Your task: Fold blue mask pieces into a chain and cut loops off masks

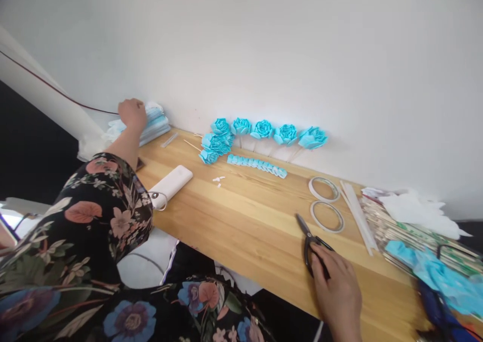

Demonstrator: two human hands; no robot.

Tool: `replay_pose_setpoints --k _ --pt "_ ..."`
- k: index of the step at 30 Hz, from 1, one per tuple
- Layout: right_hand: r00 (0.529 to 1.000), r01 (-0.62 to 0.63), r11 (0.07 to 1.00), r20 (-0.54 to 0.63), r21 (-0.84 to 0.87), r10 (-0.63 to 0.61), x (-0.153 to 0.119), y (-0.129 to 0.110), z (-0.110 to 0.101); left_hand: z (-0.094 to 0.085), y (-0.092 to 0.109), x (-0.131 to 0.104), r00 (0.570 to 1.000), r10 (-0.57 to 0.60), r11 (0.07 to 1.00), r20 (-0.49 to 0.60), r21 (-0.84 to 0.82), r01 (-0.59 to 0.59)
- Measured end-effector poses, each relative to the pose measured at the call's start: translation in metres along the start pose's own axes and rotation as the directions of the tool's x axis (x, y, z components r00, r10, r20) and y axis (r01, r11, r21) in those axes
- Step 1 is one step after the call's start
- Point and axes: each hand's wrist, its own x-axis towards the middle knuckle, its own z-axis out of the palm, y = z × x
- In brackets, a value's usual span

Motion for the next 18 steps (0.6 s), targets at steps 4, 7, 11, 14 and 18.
replay_pose_setpoints --k 4,7,11,14,18 --pt "0.999 -0.046 0.999 0.010 0.003 0.046 0.000 0.005 0.001 -0.011 -0.031 -0.012 0.976 -0.219 0.966 0.009 0.142 0.216" --pt "0.997 -0.070 0.997 0.028 0.012 0.070 0.000 0.007 0.002 -0.013 -0.038 -0.012 0.968 -0.240 0.956 0.077 0.193 0.221" --pt "0.984 -0.161 0.987 0.073 0.016 0.160 0.000 0.005 0.001 -0.014 -0.039 -0.010 0.955 -0.269 0.952 0.124 0.184 0.245" --pt "0.977 -0.200 0.979 0.075 0.026 0.198 0.002 0.001 -0.002 -0.015 -0.037 -0.011 0.954 -0.280 0.953 0.106 0.151 0.263" --pt "0.984 -0.171 0.985 0.063 0.029 0.169 0.005 -0.003 -0.004 -0.014 -0.036 -0.013 0.959 -0.277 0.956 0.062 0.119 0.269"
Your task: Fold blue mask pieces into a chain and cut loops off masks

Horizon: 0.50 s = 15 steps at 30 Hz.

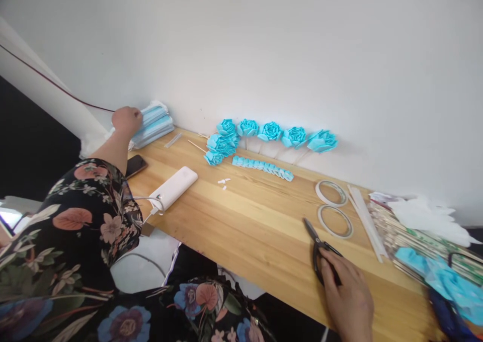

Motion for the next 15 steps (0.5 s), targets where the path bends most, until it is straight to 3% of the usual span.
replay_pose_setpoints --k 15 --pt "1.000 0.012 1.000 -0.011 -0.015 -0.012 -0.001 0.000 0.001 0.003 0.000 0.011 0.997 -0.080 0.986 0.014 -0.146 0.081"
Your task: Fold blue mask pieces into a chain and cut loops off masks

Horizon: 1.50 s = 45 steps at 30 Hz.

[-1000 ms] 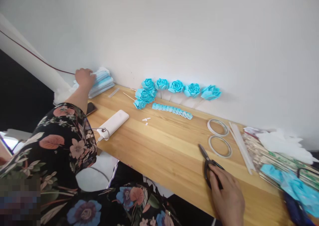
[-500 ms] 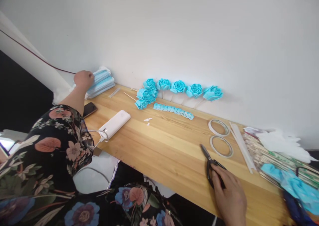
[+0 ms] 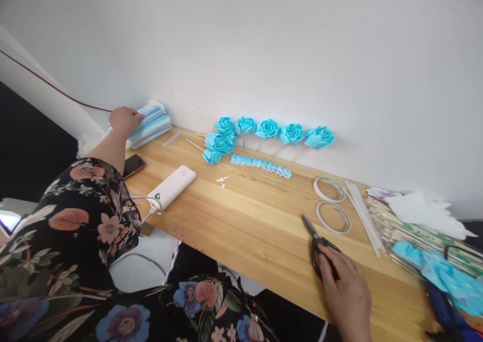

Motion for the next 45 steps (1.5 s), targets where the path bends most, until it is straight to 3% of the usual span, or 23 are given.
replay_pose_setpoints --k 6,13,15,17,21,25,30,32,35,37,39,41,45 --pt "1.000 -0.002 1.000 0.006 0.016 0.002 0.000 0.000 -0.001 -0.001 0.001 -0.001 1.000 -0.023 1.000 0.007 0.021 0.022" --pt "1.000 0.006 1.000 0.001 0.015 -0.006 0.000 -0.002 -0.002 -0.013 0.019 -0.015 0.997 -0.074 0.996 0.002 0.047 0.074" --pt "1.000 -0.005 1.000 0.007 0.022 0.005 0.000 -0.001 -0.002 -0.020 0.026 -0.016 0.994 -0.092 0.995 -0.064 0.026 0.093" --pt "1.000 -0.018 0.999 0.013 0.029 0.018 0.000 0.001 -0.001 -0.028 0.033 -0.013 0.974 -0.111 0.993 -0.196 -0.055 0.102" --pt "1.000 -0.022 0.999 0.017 0.033 0.021 0.000 0.002 0.001 -0.041 0.050 -0.006 0.879 -0.171 0.971 -0.444 -0.225 0.076" --pt "1.000 -0.016 0.999 -0.011 0.035 0.016 0.000 -0.002 0.001 -0.048 0.081 -0.002 0.812 -0.236 0.863 -0.534 -0.500 -0.078" --pt "1.000 -0.006 0.999 -0.013 0.037 0.007 -0.001 -0.009 0.000 -0.042 0.145 -0.010 0.857 -0.106 0.639 -0.504 -0.695 -0.329" --pt "1.000 -0.017 0.999 -0.009 0.037 0.017 -0.002 -0.011 0.000 -0.036 0.174 -0.028 0.874 -0.101 0.525 -0.475 -0.772 -0.359" --pt "0.999 -0.037 0.998 -0.008 0.056 0.038 -0.002 -0.015 0.000 -0.028 0.215 -0.078 0.925 -0.083 0.349 -0.370 -0.880 -0.321" --pt "0.998 -0.059 0.996 -0.009 0.065 0.060 -0.002 -0.018 -0.001 -0.023 0.235 -0.122 0.958 0.027 0.141 -0.286 -0.948 -0.287" --pt "0.995 -0.095 0.994 -0.022 0.053 0.096 -0.001 -0.018 -0.003 -0.017 0.248 -0.168 0.973 0.185 -0.004 -0.135 -0.991 -0.137" --pt "0.989 -0.142 0.989 -0.047 0.029 0.143 0.000 -0.015 -0.006 -0.009 0.253 -0.209 0.942 0.333 0.006 0.039 -0.999 0.039" --pt "0.975 -0.209 0.974 -0.059 0.084 0.215 0.002 -0.015 -0.017 0.013 0.249 -0.271 0.800 0.509 0.218 0.318 -0.947 0.238"
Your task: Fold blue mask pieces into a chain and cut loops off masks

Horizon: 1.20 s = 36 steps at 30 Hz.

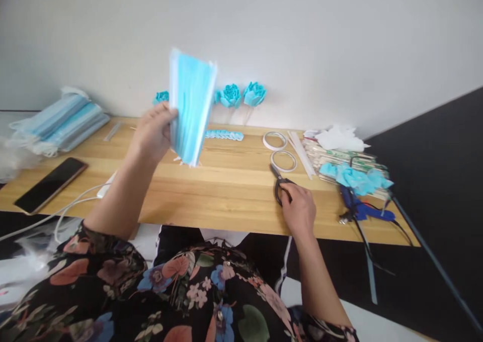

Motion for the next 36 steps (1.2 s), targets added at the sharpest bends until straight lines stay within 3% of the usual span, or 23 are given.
replay_pose_setpoints --k 2,4,6,8,10,13,16,19,23,25,29,33,36 --pt "0.999 -0.044 0.987 0.000 0.155 0.044 0.003 -0.013 -0.004 0.011 -0.016 -0.018 0.972 -0.189 0.982 0.142 0.016 0.188" --pt "0.990 -0.139 0.897 0.057 0.420 0.127 0.009 -0.034 -0.005 0.023 -0.029 -0.032 0.906 -0.321 0.944 0.277 0.024 0.328" --pt "0.957 -0.278 0.636 0.261 0.720 0.123 0.019 -0.060 -0.003 0.035 -0.040 -0.044 0.863 -0.370 0.923 0.344 0.033 0.382" --pt "0.917 -0.361 0.392 0.398 0.846 -0.014 0.031 -0.084 0.004 0.045 -0.049 -0.054 0.861 -0.374 0.924 0.344 0.065 0.376" --pt "0.884 -0.426 0.284 0.462 0.859 -0.073 0.041 -0.104 0.014 0.051 -0.055 -0.061 0.888 -0.337 0.941 0.313 0.142 0.307" --pt "0.855 -0.508 0.229 0.519 0.831 0.014 0.052 -0.122 0.032 0.044 -0.061 -0.066 0.929 -0.218 0.934 0.299 0.339 0.110" --pt "0.821 -0.571 0.175 0.552 0.802 0.148 0.065 -0.126 0.047 0.017 -0.064 -0.063 0.944 -0.092 0.825 0.316 0.555 -0.105" --pt "0.797 -0.598 0.111 0.575 0.794 0.186 0.084 -0.120 0.054 -0.020 -0.070 -0.055 0.951 0.004 0.604 0.308 0.757 -0.248" --pt "0.794 -0.602 0.063 0.588 0.796 0.153 0.113 -0.110 0.060 -0.050 -0.086 -0.051 0.897 -0.143 0.297 0.418 0.883 -0.364" --pt "0.780 -0.622 0.051 0.612 0.781 0.136 0.121 -0.111 0.066 -0.055 -0.094 -0.055 0.879 -0.208 0.220 0.429 0.896 -0.385" --pt "0.730 -0.683 0.037 0.678 0.730 0.093 0.122 -0.116 0.084 -0.066 -0.098 -0.076 0.910 -0.213 0.148 0.355 0.932 -0.329" --pt "0.717 -0.696 -0.002 0.695 0.718 0.054 0.111 -0.116 0.093 -0.085 -0.084 -0.105 0.927 -0.207 0.151 0.313 0.946 -0.286" --pt "0.717 -0.697 -0.004 0.697 0.717 0.013 0.105 -0.117 0.092 -0.085 -0.064 -0.111 0.947 -0.147 0.199 0.287 0.946 -0.255"
